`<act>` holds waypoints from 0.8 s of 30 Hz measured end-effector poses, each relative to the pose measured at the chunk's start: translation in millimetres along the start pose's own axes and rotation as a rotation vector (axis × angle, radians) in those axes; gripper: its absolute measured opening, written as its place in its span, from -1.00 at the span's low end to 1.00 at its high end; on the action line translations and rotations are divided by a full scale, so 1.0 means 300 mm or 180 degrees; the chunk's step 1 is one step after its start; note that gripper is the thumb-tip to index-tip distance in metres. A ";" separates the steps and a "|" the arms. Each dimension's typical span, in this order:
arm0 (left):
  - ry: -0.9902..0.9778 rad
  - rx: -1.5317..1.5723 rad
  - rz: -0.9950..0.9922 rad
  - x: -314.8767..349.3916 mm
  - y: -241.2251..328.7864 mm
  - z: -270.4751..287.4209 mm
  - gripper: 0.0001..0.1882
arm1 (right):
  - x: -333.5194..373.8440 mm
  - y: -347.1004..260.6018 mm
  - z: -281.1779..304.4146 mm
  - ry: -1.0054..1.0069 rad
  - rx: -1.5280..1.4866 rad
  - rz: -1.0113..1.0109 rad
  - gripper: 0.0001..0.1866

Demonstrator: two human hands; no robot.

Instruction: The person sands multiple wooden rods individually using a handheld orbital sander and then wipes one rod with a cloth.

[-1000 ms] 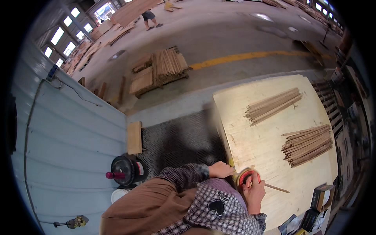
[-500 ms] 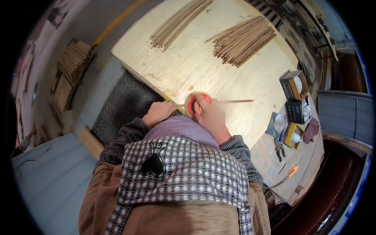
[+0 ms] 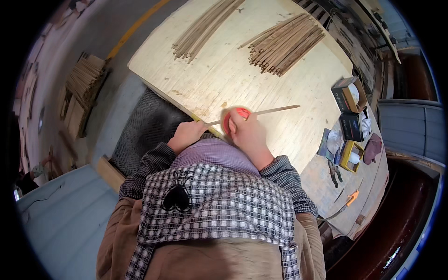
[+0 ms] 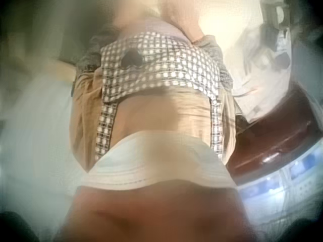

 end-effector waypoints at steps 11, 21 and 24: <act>-0.0140 0.0027 0.0199 0.028 -0.022 -0.005 -0.66 | -0.033 0.498 0.234 0.1262 -0.0173 -0.1482 -0.18; -0.0210 -0.0171 0.0228 0.043 -0.033 -0.030 -0.67 | 0.000 0.327 0.139 0.0703 -0.0455 -0.1042 -0.28; -0.0036 -0.0170 0.0190 0.043 -0.029 -0.025 -0.69 | 0.011 0.504 0.233 0.1140 -0.0448 -0.1333 -0.29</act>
Point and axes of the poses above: each hand's wrist, its own x-axis away from the middle knuckle, its own z-axis out of the back of the hand, y = z × x, the point moved 7 cm from there along -x, towards the middle knuckle, and after that the axes turned 12 degrees about -x, right-handed, at the moved point
